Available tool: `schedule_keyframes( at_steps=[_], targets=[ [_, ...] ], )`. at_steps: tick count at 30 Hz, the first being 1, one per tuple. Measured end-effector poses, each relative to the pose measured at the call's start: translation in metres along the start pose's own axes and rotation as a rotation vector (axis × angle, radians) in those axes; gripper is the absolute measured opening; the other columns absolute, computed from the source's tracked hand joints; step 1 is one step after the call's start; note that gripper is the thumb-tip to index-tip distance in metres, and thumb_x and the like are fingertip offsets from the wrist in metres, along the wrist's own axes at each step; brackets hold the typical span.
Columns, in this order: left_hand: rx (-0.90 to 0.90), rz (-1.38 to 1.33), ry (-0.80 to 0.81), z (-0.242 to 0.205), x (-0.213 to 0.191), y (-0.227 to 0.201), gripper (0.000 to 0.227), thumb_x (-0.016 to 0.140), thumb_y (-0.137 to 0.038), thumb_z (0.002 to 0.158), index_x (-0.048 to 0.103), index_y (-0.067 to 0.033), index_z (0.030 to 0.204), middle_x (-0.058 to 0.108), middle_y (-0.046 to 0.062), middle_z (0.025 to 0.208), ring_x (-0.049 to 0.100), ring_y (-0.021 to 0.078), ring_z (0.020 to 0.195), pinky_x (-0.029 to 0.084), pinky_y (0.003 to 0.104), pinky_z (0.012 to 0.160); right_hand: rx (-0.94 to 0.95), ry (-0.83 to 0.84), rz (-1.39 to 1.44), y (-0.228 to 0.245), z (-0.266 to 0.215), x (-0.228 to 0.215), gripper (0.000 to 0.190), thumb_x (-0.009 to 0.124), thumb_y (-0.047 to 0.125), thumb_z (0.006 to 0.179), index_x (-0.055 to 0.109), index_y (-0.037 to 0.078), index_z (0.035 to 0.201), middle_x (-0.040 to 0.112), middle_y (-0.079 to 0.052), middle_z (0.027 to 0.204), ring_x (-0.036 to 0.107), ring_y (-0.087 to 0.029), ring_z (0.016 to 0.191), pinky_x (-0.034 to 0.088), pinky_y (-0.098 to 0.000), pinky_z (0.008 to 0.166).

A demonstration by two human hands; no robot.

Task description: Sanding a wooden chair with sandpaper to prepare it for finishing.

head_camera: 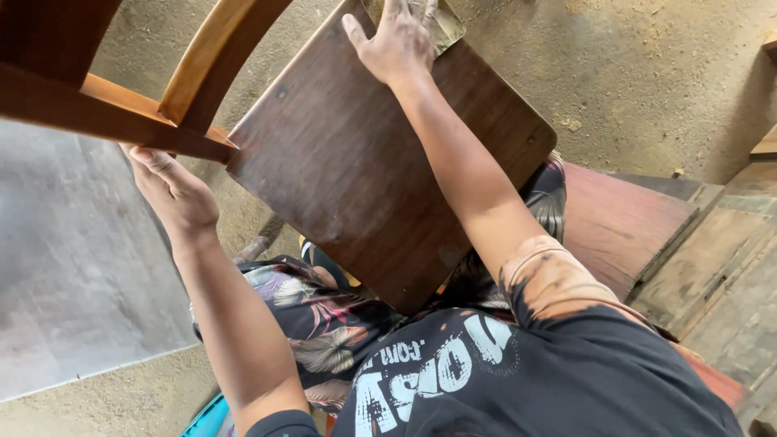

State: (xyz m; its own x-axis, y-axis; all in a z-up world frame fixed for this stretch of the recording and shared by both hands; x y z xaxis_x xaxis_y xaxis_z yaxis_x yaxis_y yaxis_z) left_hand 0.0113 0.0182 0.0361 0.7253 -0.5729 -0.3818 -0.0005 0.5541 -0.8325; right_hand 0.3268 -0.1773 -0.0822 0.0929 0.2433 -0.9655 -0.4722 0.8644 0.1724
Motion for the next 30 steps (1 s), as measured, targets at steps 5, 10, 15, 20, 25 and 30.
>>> schedule_keyframes(
  at_steps=[5,10,15,20,25,30],
  targets=[
    [-0.019,-0.007,0.037,0.001,-0.001,-0.008,0.070,0.007,-0.057,0.115,0.024,-0.0030,0.156,0.043,0.031,0.156,0.054,0.0503,0.139,0.043,0.052,0.118,-0.085,0.096,0.041,-0.011,0.009,-0.010,0.085,0.049,0.071,0.102,0.026,0.009,0.154,0.056,-0.020,0.150,0.048,-0.040,0.141,0.004,-0.0618,0.120],
    [0.016,-0.029,0.030,0.007,0.000,-0.010,0.067,0.010,-0.054,0.116,0.030,-0.0001,0.150,0.052,0.033,0.141,0.060,0.0459,0.119,0.047,0.050,0.106,-0.092,0.106,0.014,0.010,-0.007,-0.036,0.078,0.044,0.073,0.102,0.027,0.009,0.145,0.043,-0.007,0.135,0.040,-0.027,0.128,0.011,-0.0525,0.119],
    [0.011,-0.012,0.005,0.002,0.000,-0.005,0.069,0.009,-0.058,0.115,0.030,-0.0027,0.150,0.052,0.033,0.143,0.060,0.0474,0.125,0.046,0.051,0.109,0.052,0.116,0.053,0.016,-0.025,-0.016,0.072,0.043,0.065,0.103,0.034,0.011,0.150,0.066,-0.016,0.134,0.073,-0.032,0.103,0.062,-0.0471,0.078],
    [0.003,0.026,0.018,0.002,0.001,-0.001,0.059,0.007,-0.052,0.117,0.029,-0.0093,0.151,0.057,0.033,0.137,0.063,0.0493,0.119,0.051,0.056,0.103,-0.293,0.217,-0.017,0.051,-0.041,-0.014,0.089,0.045,0.063,0.117,-0.010,0.010,0.163,0.006,-0.011,0.176,0.014,-0.021,0.165,0.008,-0.0437,0.135],
    [-0.074,-0.063,0.018,-0.007,0.001,0.015,0.067,0.010,-0.059,0.116,0.016,-0.0095,0.161,0.034,0.028,0.165,0.049,0.0472,0.151,0.042,0.051,0.129,-0.202,-0.007,0.099,0.052,-0.009,-0.011,0.068,0.053,0.059,0.102,0.042,0.007,0.144,0.059,-0.019,0.142,0.053,-0.039,0.131,0.036,-0.0506,0.112],
    [-0.023,0.025,0.022,0.001,-0.004,0.003,0.066,0.011,-0.056,0.116,0.032,-0.0024,0.149,0.059,0.030,0.133,0.063,0.0406,0.109,0.049,0.048,0.098,-0.058,0.241,-0.016,0.061,-0.003,-0.007,0.082,0.028,0.064,0.107,0.020,0.003,0.160,0.022,-0.017,0.168,0.014,-0.026,0.156,0.009,-0.0420,0.127]
  ],
)
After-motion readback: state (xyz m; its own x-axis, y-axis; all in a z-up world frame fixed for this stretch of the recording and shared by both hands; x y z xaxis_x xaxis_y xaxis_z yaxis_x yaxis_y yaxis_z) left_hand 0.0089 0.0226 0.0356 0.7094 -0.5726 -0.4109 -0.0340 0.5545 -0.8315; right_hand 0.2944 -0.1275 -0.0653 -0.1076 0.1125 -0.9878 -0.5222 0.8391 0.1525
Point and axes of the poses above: each hand's wrist, its own z-axis towards the middle knuckle, its own x-axis out of the palm, y = z × x, the point moved 4 cm from there along z, towards the middle knuckle
